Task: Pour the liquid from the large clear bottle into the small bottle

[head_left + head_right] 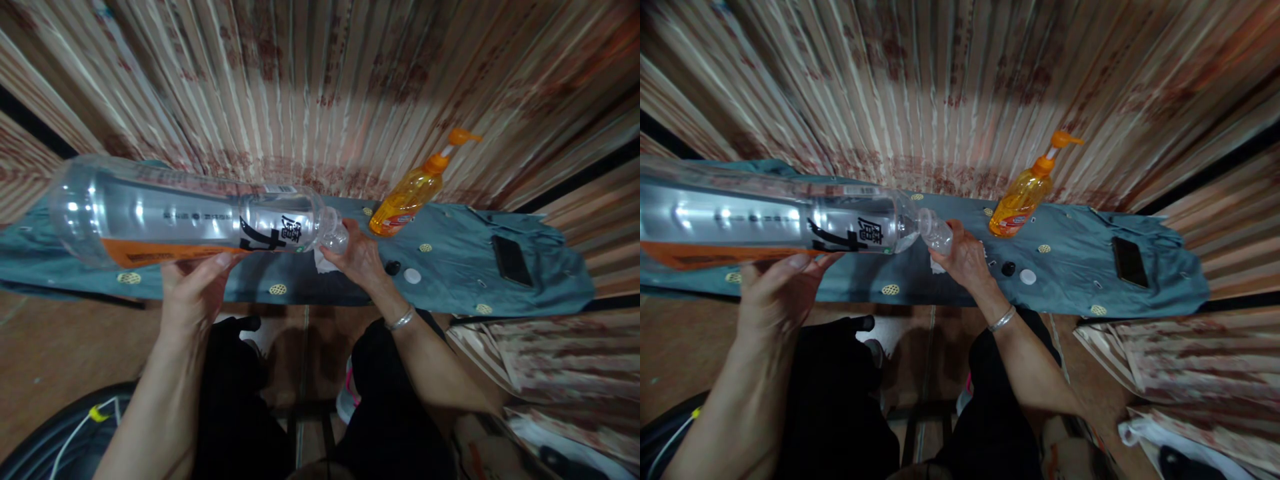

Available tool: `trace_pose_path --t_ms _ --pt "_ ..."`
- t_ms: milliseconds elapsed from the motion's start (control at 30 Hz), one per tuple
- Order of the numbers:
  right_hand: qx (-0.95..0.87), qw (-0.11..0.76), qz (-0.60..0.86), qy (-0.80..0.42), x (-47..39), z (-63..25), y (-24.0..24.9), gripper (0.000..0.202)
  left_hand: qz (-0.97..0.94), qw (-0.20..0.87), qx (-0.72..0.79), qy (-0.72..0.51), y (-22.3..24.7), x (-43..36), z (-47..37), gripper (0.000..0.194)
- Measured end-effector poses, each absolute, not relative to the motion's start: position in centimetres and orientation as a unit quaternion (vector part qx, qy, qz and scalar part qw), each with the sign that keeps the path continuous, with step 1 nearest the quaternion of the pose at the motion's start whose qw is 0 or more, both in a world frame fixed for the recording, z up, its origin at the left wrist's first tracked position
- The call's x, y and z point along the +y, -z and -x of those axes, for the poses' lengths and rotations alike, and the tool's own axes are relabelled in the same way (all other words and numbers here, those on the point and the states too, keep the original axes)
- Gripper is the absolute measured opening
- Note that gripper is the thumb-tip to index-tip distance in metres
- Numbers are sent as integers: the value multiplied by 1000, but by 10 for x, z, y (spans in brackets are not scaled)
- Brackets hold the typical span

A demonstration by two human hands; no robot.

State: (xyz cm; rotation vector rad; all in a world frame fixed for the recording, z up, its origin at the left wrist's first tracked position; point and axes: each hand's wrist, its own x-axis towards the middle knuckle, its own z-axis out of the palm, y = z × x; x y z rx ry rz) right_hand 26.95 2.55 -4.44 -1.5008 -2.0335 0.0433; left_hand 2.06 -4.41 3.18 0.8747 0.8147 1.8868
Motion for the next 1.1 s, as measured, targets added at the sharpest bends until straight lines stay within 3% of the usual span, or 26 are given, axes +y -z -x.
trace_pose_path --t_ms 400,800,1100 --pt "-768 310 560 -13 25 -270 44 59 -340 435 334 -764 -37 -45 -24 37" --pt "-770 293 566 -7 25 -269 43 59 -344 436 337 -760 -34 -46 -21 29" --pt "-767 303 566 -4 25 -270 44 59 -343 428 359 -755 -36 -46 -22 42"
